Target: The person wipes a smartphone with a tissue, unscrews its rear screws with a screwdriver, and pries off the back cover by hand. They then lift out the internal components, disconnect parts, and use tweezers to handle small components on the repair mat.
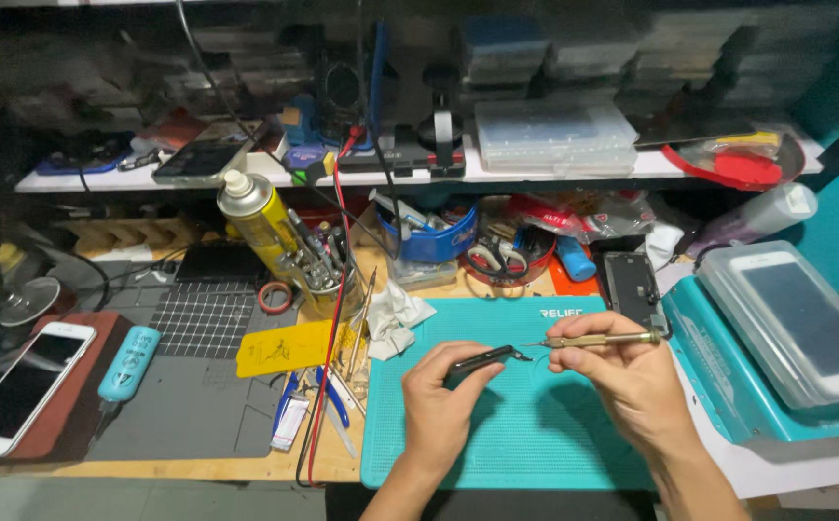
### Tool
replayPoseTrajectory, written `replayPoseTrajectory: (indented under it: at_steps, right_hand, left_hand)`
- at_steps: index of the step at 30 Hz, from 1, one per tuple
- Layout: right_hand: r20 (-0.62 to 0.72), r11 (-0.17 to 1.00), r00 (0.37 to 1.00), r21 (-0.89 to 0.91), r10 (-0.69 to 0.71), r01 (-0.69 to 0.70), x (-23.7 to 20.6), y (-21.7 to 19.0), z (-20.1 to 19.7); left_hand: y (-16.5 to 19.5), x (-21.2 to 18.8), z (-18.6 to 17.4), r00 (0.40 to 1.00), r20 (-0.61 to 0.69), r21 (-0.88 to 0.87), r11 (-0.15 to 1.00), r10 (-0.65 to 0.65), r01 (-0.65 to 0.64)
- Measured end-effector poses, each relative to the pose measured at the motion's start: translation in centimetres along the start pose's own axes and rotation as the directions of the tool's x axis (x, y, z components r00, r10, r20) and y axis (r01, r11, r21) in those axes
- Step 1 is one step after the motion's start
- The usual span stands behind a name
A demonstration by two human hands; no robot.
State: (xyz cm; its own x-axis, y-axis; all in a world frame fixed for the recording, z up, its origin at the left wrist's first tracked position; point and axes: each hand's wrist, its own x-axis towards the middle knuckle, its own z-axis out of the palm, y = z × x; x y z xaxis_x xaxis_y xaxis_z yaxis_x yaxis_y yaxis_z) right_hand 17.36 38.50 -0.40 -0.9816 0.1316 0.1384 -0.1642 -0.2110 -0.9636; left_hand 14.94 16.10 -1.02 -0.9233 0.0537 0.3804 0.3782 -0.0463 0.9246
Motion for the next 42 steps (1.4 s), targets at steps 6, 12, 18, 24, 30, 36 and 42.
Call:
replayPoseTrajectory:
  at_steps: [6, 12, 18, 24, 30, 36, 42]
  right_hand:
    - [0.105, 0.978, 0.989, -0.171, -0.103, 0.120, -1.3, -1.6, 2.8]
    - [0.053, 0.962, 0.979, -0.182, -0.198, 0.204, -1.9, -2.0, 5.5]
    - [0.029, 0.955, 0.966, -0.146, -0.256, 0.258, -2.0, -2.0, 6.5]
    - [0.060, 0.974, 0.976, -0.078, -0.210, 0.214, -2.0, -2.1, 6.0]
    - [-0.013, 0.982, 0.986, -0.088, -0.167, 0.166, -1.9, -1.9, 5.3]
    - [-0.046, 0.965, 0.974, -0.156, -0.221, 0.212, -2.1, -1.6, 5.4]
    - [-0.053, 0.966, 0.988, -0.222, -0.145, 0.129, 0.1, -1.3, 3.8]
  left_hand:
    - [-1.2, -0.3, -0.5, 0.986, 0.165, -0.043, 0.998, -0.028, 0.035]
    - [-1.4, -0.5, -0.8, 0.981, 0.192, -0.081, 0.997, 0.004, 0.011]
    - [-1.4, -0.5, -1.2, 0.984, 0.173, -0.103, 0.994, 0.046, -0.028]
    - [-1.1, -0.7, -1.5, 0.979, 0.168, 0.000, 0.993, 0.113, -0.115]
    - [-0.4, -0.7, -1.6, 0.966, 0.166, 0.013, 0.980, 0.196, -0.201]
    - [0.1, -0.8, -1.8, 0.954, 0.168, 0.070, 0.963, 0.247, -0.262]
    - [-1.1, -0.5, -1.4, 1.000, 0.011, -0.064, 0.998, -0.002, 0.003]
